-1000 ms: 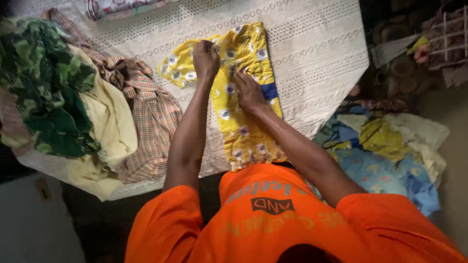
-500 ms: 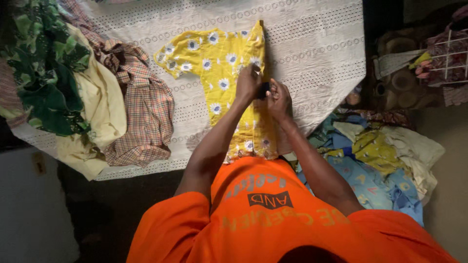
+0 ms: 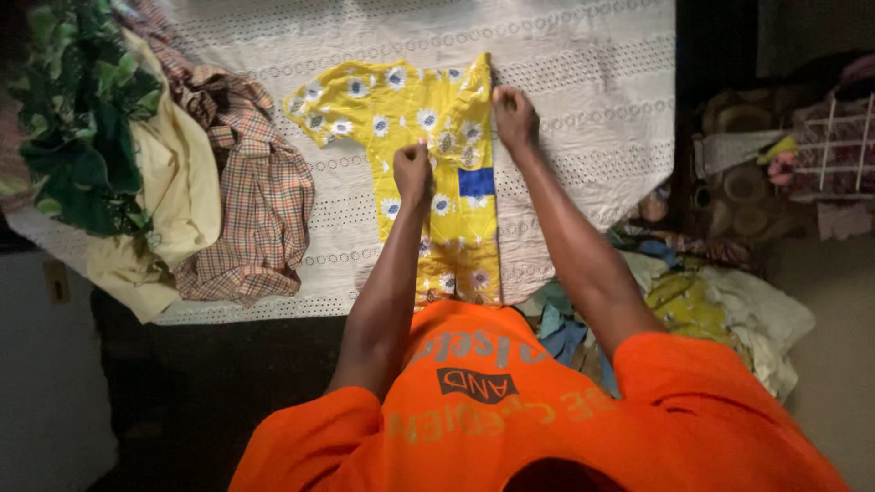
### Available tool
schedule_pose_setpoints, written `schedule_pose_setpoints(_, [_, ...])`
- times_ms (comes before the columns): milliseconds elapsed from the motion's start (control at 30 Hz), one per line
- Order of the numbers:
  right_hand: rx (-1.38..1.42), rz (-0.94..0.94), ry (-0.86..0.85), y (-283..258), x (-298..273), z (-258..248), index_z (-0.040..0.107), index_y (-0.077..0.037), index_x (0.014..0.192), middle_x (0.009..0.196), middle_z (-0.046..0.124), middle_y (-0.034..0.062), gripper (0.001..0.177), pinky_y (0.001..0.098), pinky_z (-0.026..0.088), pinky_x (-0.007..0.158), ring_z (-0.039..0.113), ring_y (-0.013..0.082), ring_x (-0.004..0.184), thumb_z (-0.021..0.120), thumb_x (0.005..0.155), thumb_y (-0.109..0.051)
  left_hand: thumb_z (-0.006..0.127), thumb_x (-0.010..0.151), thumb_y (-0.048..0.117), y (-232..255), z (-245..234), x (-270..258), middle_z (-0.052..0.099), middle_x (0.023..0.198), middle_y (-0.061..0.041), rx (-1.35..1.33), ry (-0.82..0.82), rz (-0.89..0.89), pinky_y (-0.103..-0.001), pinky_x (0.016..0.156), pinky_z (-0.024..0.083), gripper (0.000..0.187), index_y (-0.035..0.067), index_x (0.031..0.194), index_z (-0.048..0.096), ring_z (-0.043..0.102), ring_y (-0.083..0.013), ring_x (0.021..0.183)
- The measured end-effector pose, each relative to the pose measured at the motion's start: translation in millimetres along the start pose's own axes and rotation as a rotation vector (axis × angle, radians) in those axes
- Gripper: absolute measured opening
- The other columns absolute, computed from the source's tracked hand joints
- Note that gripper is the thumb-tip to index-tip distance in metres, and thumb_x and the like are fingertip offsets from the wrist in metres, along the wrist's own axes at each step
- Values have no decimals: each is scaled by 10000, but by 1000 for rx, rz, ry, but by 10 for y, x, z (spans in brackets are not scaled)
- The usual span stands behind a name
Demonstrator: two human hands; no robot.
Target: The person folds a yellow floral-patterned garment and a cream-colored cloth on a table. They smooth each item, fold the sides inward, then fold the bottom and top sections to create compact rectangles.
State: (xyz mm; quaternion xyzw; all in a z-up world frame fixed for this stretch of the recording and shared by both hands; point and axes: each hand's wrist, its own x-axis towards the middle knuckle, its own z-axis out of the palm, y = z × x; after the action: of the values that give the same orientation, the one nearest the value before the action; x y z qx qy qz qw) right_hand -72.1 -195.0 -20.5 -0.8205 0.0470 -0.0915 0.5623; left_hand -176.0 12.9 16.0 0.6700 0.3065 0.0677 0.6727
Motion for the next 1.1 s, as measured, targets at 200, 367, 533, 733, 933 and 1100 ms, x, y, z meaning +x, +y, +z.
schedule_pose_setpoints(200, [-300, -31, -67, -59, 740, 338, 685, -44, 833, 771, 730, 112, 419, 393, 550, 688, 698, 266, 705, 788, 913, -442, 719, 930, 271, -82, 88, 51, 624, 594, -32, -60, -79, -107, -303, 433, 387, 321, -4, 772, 672, 521, -113, 465])
schedule_pose_setpoints(367, [-312, -9, -150, -114, 830, 395, 708, -84, 851, 810, 746, 97, 332, 393, 553, 679, 713, 253, 725, 763, 914, -406, 708, 923, 252, -113, 103, 10, 620, 588, -58, -5, -30, -203, -310, 429, 375, 344, -32, 730, 684, 508, -126, 452])
schedule_pose_setpoints(533, [-228, -62, -141, -170, 751, 345, 714, -71, 902, 804, 743, 97, 303, 373, 560, 683, 712, 213, 719, 784, 911, -366, 700, 889, 190, -7, 105, -72, 712, 758, -156, 175, 79, -135, -366, 585, 490, 218, -26, 863, 686, 620, -182, 592])
schedule_pose_setpoints(733, [-176, -386, -60, -227, 509, 205, 621, -87, 995, 937, 612, 95, 89, 364, 595, 715, 627, 211, 799, 671, 1026, -154, 586, 958, 111, 135, 310, -104, 594, 1336, -230, 561, -3, 448, -451, 1043, 491, 312, 10, 1250, 635, 687, -314, 1048])
schedule_pose_setpoints(933, [-303, -897, -471, -325, 183, 85, 634, -56, 1188, 1149, 654, 126, 204, 440, 497, 1012, 629, 308, 1106, 667, 987, -71, 473, 1021, 188, 70, 625, -127, 272, 1647, -250, 1099, -268, 723, -482, 1286, 181, 624, -72, 1560, 300, 223, -402, 1551])
schedule_pose_setpoints(1100, [-481, -863, -656, -308, 289, 17, 589, -101, 1471, 1539, 581, 85, 449, 447, 302, 1286, 471, 257, 1495, 592, 1024, -55, 350, 1050, 411, 238, 635, -208, -20, 1719, -161, 1345, -388, 456, -483, 1279, 27, 745, 41, 1641, 88, -31, -348, 1587])
